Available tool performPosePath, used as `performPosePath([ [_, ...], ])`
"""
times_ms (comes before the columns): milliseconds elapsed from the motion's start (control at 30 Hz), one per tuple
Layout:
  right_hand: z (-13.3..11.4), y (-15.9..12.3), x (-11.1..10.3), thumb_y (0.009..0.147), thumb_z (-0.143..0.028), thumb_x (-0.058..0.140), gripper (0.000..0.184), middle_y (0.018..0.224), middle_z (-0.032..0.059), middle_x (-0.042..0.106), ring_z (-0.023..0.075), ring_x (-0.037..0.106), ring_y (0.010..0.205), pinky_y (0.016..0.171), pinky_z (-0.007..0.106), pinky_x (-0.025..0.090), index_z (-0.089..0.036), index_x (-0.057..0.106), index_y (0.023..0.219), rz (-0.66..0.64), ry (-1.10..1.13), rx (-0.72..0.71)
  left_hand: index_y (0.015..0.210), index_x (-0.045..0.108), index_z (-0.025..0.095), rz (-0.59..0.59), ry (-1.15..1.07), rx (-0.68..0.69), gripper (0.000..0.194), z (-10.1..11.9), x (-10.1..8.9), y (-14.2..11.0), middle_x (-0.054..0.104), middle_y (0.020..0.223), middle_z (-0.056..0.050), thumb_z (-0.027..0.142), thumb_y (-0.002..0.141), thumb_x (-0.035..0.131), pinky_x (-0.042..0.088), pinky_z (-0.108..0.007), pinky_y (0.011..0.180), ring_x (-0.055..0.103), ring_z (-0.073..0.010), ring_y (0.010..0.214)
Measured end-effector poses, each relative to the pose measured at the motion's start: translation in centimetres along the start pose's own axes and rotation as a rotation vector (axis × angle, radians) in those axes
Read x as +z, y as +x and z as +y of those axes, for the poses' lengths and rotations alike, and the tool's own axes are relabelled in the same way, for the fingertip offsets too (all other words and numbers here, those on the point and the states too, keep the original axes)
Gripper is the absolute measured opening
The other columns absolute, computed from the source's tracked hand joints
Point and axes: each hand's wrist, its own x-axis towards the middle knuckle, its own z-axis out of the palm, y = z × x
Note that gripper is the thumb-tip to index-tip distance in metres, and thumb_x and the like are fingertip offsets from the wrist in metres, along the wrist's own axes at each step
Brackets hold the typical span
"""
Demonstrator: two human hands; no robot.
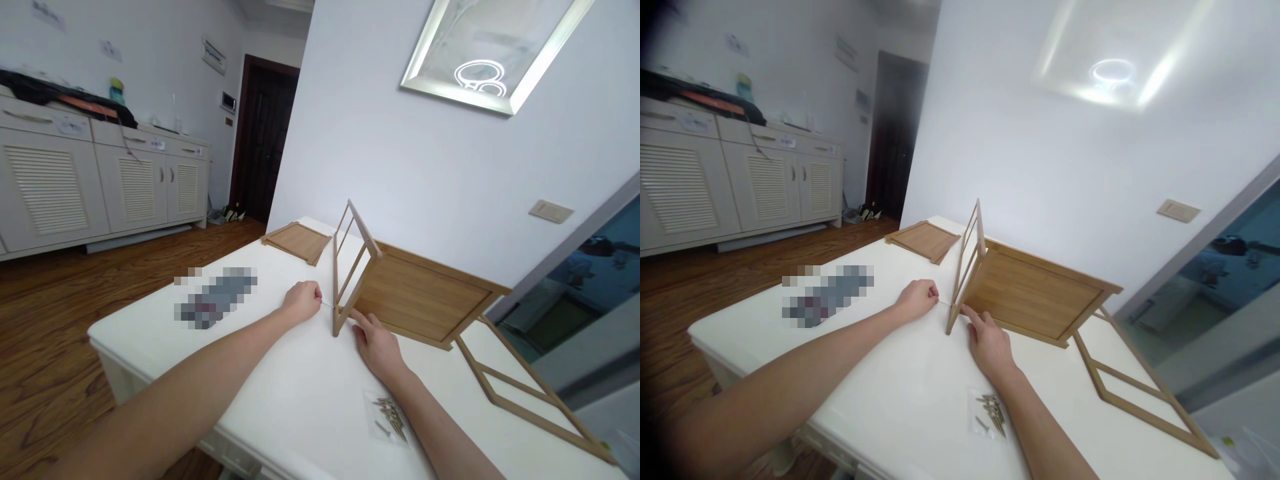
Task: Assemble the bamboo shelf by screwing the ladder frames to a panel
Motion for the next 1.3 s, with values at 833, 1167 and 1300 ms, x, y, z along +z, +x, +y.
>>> performPosePath([
  [833,-1.2,1.9,-0.4,0.088,-0.013,0.038,0.065,0.122,0.0046,0.066,0.0219,0.066,0.099,0.075,0.028,0.045,-0.035,0.029,0.149,-0.133,-0.112,-0.073,0.084,0.068,0.023,0.016,0.040,0.024,0.013,-0.1,0.1,-0.4,0.074,0.091,-0.004,0.020,0.079,0.057,0.047,-0.029,0.076,0.066,-0.0214,0.089],
  [1167,-1.1,1.2,-0.3,0.092,-0.017,0.036,0.056,0.116,0.0033,0.069,0.0216,0.066,0.096,0.074,0.028,0.044,-0.035,0.038,0.145,-0.097,-0.055,-0.068,0.082,0.069,0.023,0.015,0.035,0.051,0.012,-0.2,0.2,-0.3,0.074,0.088,-0.004,0.021,0.078,0.058,0.048,-0.029,0.076,0.067,-0.0218,0.086],
  [1300,-1.2,1.1,-0.5,0.091,-0.016,0.038,0.055,0.114,0.0027,0.070,0.0201,0.066,0.096,0.075,0.027,0.043,-0.034,0.041,0.143,-0.098,-0.032,-0.059,0.078,0.072,0.022,-0.003,0.022,0.065,0.011,-0.4,0.0,0.0,0.075,0.090,-0.005,0.023,0.077,0.061,0.048,-0.030,0.079,0.067,-0.0227,0.089],
])
